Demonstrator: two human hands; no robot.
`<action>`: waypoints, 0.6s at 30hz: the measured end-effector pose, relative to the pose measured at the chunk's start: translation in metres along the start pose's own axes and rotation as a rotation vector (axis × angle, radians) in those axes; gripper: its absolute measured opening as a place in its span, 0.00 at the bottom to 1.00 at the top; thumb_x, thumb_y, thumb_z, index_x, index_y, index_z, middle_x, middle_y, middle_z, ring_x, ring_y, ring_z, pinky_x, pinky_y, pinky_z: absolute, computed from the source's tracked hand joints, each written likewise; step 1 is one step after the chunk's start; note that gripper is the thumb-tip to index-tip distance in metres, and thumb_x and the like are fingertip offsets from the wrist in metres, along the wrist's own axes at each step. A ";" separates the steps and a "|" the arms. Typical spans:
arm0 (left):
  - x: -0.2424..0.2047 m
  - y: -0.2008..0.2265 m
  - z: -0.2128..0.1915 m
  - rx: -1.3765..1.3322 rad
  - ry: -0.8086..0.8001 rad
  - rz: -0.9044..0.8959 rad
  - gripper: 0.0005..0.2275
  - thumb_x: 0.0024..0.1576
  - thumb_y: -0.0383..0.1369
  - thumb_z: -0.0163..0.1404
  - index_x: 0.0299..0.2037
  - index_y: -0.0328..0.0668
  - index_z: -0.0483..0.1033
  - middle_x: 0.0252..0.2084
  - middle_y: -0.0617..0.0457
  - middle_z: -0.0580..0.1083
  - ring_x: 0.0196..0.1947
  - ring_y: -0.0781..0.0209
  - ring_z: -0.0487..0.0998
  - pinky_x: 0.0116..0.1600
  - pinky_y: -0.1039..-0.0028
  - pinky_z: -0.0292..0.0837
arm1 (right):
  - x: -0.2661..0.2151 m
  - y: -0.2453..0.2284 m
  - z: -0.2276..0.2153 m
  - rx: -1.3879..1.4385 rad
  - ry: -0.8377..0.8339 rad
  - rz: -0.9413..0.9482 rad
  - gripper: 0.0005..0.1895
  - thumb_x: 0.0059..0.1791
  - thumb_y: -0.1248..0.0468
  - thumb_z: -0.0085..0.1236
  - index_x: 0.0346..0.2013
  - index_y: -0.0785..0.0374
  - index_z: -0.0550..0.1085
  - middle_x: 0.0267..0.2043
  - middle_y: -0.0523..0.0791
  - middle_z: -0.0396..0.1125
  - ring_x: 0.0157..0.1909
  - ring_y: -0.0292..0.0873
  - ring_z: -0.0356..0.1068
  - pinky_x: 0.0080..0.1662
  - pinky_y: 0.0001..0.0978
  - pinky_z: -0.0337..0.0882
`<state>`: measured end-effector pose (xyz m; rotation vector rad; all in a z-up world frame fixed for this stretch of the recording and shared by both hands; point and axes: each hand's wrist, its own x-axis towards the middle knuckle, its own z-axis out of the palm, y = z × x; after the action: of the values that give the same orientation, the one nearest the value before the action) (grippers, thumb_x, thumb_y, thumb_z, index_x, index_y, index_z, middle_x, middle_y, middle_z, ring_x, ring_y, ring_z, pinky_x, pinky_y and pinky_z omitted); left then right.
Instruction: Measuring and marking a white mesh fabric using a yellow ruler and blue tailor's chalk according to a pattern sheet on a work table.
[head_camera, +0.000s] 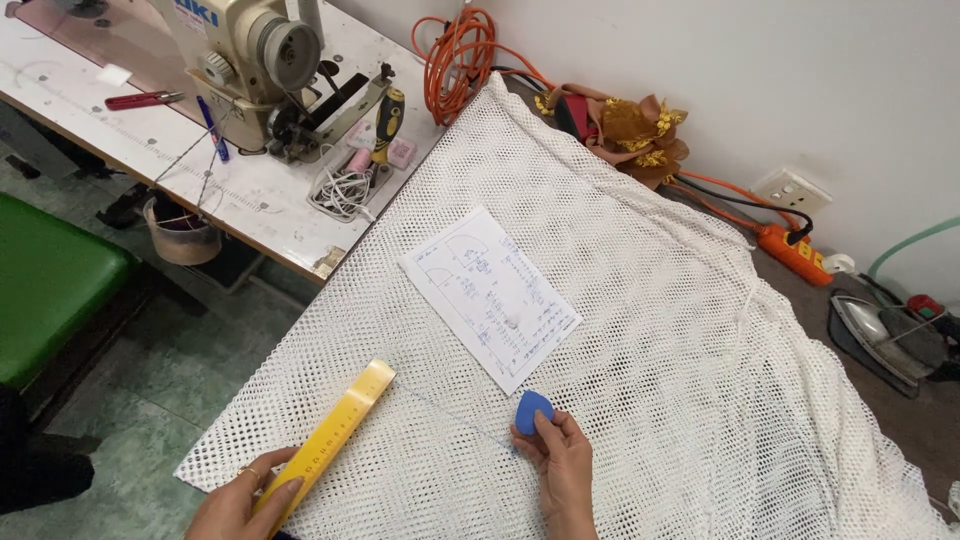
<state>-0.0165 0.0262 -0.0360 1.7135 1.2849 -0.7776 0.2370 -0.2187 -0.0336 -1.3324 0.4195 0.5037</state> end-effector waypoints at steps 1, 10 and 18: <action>0.000 0.001 -0.001 0.005 -0.018 0.008 0.22 0.57 0.54 0.40 0.62 0.79 0.59 0.62 0.67 0.71 0.64 0.69 0.70 0.59 0.74 0.77 | -0.001 -0.001 0.001 -0.006 0.009 -0.004 0.10 0.45 0.74 0.57 0.39 0.75 0.69 0.40 0.63 0.69 0.35 0.60 0.73 0.35 0.39 0.75; 0.012 -0.010 0.005 -0.022 0.021 0.060 0.22 0.55 0.54 0.40 0.62 0.79 0.60 0.60 0.69 0.72 0.65 0.70 0.69 0.56 0.74 0.77 | 0.004 0.005 0.000 -0.023 0.012 0.006 0.11 0.44 0.73 0.57 0.40 0.74 0.70 0.39 0.63 0.70 0.35 0.58 0.73 0.35 0.37 0.75; 0.013 -0.011 0.006 -0.001 0.016 0.069 0.23 0.55 0.54 0.40 0.62 0.79 0.59 0.58 0.66 0.74 0.62 0.69 0.73 0.55 0.75 0.79 | 0.003 0.004 0.000 -0.034 0.000 -0.001 0.11 0.45 0.72 0.57 0.40 0.74 0.69 0.39 0.63 0.69 0.35 0.59 0.72 0.37 0.39 0.75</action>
<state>-0.0230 0.0282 -0.0528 1.7565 1.2299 -0.7244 0.2373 -0.2177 -0.0383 -1.3656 0.4113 0.5124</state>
